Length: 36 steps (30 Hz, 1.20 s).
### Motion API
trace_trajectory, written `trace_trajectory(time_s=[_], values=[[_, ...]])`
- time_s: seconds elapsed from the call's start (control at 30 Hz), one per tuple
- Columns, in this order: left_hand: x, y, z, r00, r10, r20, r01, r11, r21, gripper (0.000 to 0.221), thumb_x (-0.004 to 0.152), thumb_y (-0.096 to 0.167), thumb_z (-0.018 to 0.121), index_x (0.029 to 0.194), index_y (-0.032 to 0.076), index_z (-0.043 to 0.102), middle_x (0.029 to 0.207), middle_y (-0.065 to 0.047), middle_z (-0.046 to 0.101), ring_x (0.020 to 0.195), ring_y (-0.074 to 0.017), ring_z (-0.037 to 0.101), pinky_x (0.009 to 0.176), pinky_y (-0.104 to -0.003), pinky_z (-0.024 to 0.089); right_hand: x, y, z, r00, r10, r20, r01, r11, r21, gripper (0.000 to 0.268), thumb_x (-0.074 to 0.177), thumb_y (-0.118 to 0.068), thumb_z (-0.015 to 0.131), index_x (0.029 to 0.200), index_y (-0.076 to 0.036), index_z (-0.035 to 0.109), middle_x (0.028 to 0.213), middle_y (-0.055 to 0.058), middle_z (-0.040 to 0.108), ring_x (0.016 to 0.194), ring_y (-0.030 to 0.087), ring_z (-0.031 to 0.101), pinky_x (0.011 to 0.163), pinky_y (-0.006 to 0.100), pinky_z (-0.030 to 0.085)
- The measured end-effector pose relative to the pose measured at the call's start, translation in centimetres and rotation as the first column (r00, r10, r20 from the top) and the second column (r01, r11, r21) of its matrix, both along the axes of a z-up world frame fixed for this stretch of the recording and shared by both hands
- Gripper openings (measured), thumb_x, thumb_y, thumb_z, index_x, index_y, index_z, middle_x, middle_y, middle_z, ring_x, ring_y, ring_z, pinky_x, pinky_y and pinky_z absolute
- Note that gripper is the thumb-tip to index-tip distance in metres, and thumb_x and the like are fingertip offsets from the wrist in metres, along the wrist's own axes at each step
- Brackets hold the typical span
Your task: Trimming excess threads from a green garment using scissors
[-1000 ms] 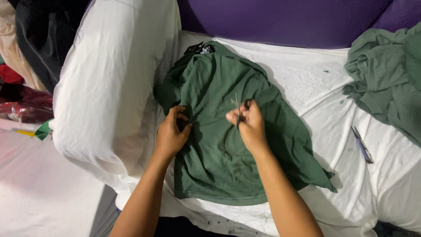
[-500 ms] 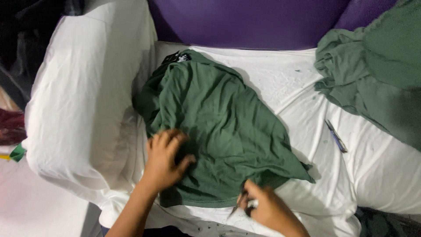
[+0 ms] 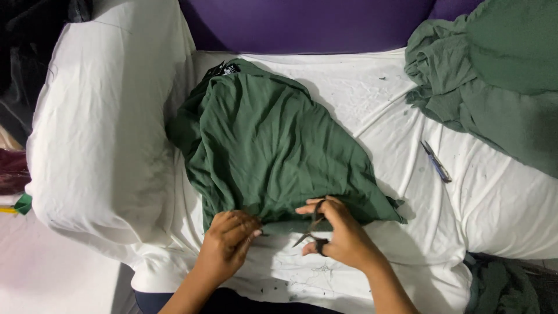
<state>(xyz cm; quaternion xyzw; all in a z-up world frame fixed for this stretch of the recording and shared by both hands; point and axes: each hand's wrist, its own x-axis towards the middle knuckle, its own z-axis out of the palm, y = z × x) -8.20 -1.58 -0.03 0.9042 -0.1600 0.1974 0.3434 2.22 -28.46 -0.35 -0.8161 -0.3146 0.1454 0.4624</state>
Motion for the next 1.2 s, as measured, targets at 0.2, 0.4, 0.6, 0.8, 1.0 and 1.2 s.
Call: trace_trajectory(time_s=[0.2, 0.4, 0.6, 0.8, 1.0, 1.2], values=[[1.5, -1.3, 2.2, 0.996, 0.077, -0.052, -0.084, 0.982, -0.169, 0.013, 0.095, 0.010, 0.068, 0.097, 0.000, 0.075, 0.096, -0.010, 0.079, 0.088, -0.0233, 0.078, 0.079, -0.031, 0.064, 1.0, 1.6, -2.8, 0.979, -0.190, -0.072, 0.191, 0.982, 0.010, 0.034, 0.066, 0.012, 0.058, 0.093, -0.009, 0.063, 0.105, 0.003, 0.082, 0.104, 0.018, 0.078, 0.088, 0.028, 0.059], [2.3, -1.2, 2.5, 0.991, 0.103, -0.086, -0.117, 0.978, -0.174, 0.009, 0.095, 0.011, 0.067, 0.101, 0.007, 0.071, 0.078, -0.002, 0.071, 0.053, -0.0121, 0.058, 0.046, -0.024, 0.043, 1.7, 1.2, -0.2, 0.941, -0.243, -0.236, 0.296, 0.929, 0.223, 0.033, 0.078, 0.012, 0.062, 0.095, -0.009, 0.044, 0.102, 0.013, 0.082, 0.074, 0.013, 0.067, 0.076, 0.027, 0.056], [3.0, 2.5, 1.2, 0.966, 0.234, -0.109, -0.153, 0.859, 0.488, 0.066, 0.054, 0.026, 0.090, 0.118, 0.024, 0.075, 0.079, -0.003, 0.071, 0.066, -0.0294, 0.072, 0.058, -0.045, 0.057, 0.8, 1.2, -1.0, 0.991, -0.133, -0.027, 0.129, 0.986, -0.106, 0.049, 0.064, -0.016, 0.093, 0.102, -0.010, 0.064, 0.100, 0.011, 0.081, 0.100, 0.036, 0.077, 0.086, 0.046, 0.060], [2.2, 2.0, 0.1, 0.897, 0.389, -0.211, -0.416, 0.904, -0.103, 0.049, 0.068, -0.004, 0.061, 0.113, 0.012, 0.070, 0.095, -0.018, 0.073, 0.093, -0.0477, 0.069, 0.080, -0.054, 0.054, 3.2, 1.7, -4.4, 0.700, -0.354, 0.620, 0.430, 0.903, 0.030, 0.053, 0.061, 0.004, 0.073, 0.110, -0.016, 0.067, 0.094, 0.000, 0.075, 0.091, 0.028, 0.072, 0.083, 0.038, 0.059], [0.8, -0.2, 4.2, 0.762, -0.249, -0.597, -0.336, 0.636, -0.695, 0.037, 0.068, -0.008, 0.057, 0.099, 0.013, 0.058, 0.078, 0.000, 0.051, 0.064, -0.0112, 0.041, 0.055, -0.027, 0.032, 5.6, 2.7, -2.9, 0.948, -0.318, -0.013, 0.312, 0.918, 0.246, 0.032, 0.078, 0.012, 0.058, 0.095, -0.005, 0.037, 0.120, 0.012, 0.078, 0.110, 0.023, 0.077, 0.089, 0.032, 0.062], [2.6, 3.8, 0.6, 0.716, 0.575, -0.396, -0.259, 0.745, 0.614, 0.086, 0.074, 0.072, 0.071, 0.152, 0.047, 0.043, 0.110, 0.005, 0.066, 0.072, -0.0359, 0.074, 0.055, -0.054, 0.057, 5.3, 0.3, -3.5, 0.902, -0.171, -0.396, 0.339, 0.850, 0.404, 0.044, 0.081, 0.020, 0.058, 0.100, -0.016, 0.040, 0.091, 0.007, 0.057, 0.088, 0.016, 0.059, 0.077, 0.027, 0.048]])
